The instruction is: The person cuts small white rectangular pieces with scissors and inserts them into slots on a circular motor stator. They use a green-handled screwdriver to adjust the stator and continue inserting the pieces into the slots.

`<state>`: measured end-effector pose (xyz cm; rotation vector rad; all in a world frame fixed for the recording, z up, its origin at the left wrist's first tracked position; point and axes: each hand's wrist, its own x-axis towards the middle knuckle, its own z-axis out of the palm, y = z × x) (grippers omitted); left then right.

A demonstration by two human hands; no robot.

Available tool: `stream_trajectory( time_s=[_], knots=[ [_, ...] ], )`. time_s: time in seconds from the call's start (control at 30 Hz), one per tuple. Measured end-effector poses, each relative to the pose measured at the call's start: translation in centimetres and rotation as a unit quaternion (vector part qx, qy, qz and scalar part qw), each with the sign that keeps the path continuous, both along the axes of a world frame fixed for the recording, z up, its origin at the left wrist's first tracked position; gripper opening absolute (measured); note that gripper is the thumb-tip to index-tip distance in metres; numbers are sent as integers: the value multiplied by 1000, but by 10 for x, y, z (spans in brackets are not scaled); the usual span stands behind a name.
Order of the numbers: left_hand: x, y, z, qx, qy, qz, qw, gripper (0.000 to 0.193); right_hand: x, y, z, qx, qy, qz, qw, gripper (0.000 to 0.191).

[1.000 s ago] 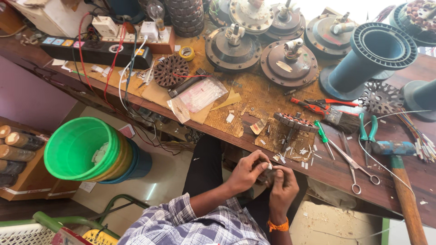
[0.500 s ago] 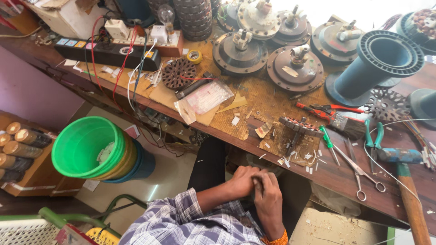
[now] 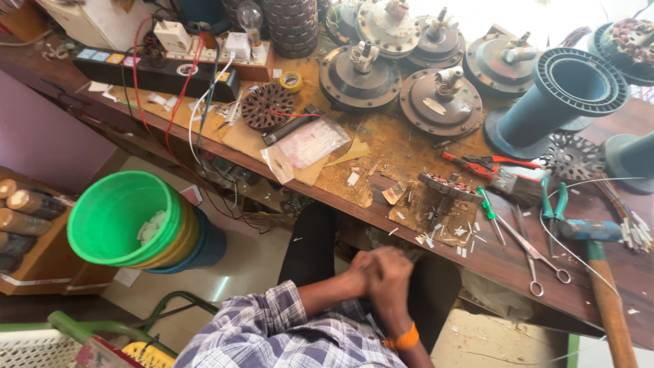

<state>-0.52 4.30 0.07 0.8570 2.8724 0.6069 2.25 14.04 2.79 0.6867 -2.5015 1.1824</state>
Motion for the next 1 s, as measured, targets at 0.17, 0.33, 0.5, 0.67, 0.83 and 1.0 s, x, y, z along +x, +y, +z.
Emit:
stream_trajectory(
  time_s=[0.17,0.33,0.5,0.67,0.83,1.0],
  knots=[
    [16,-5,-5,42,113,-25,992,21,-6,-8,20,-39,-14,164,986,14],
    [30,-12,-9,13,-7,-45,999,16,-37,-10,-12,-67,-221,9,973,18],
    [53,-12,-14,-26,-44,-28,998,12,-49,-21,-34,-7,-241,-13,970,24],
    [36,-10,-25,53,-17,10,998,11,-11,-39,-34,-14,-180,24,983,17],
    [-5,-14,-14,300,-244,136,912,13,13,-3,-9,-195,-140,57,969,11],
    [-2,-27,-7,512,-325,171,776,15,9,48,-13,-254,-246,-118,928,17]
  ],
)
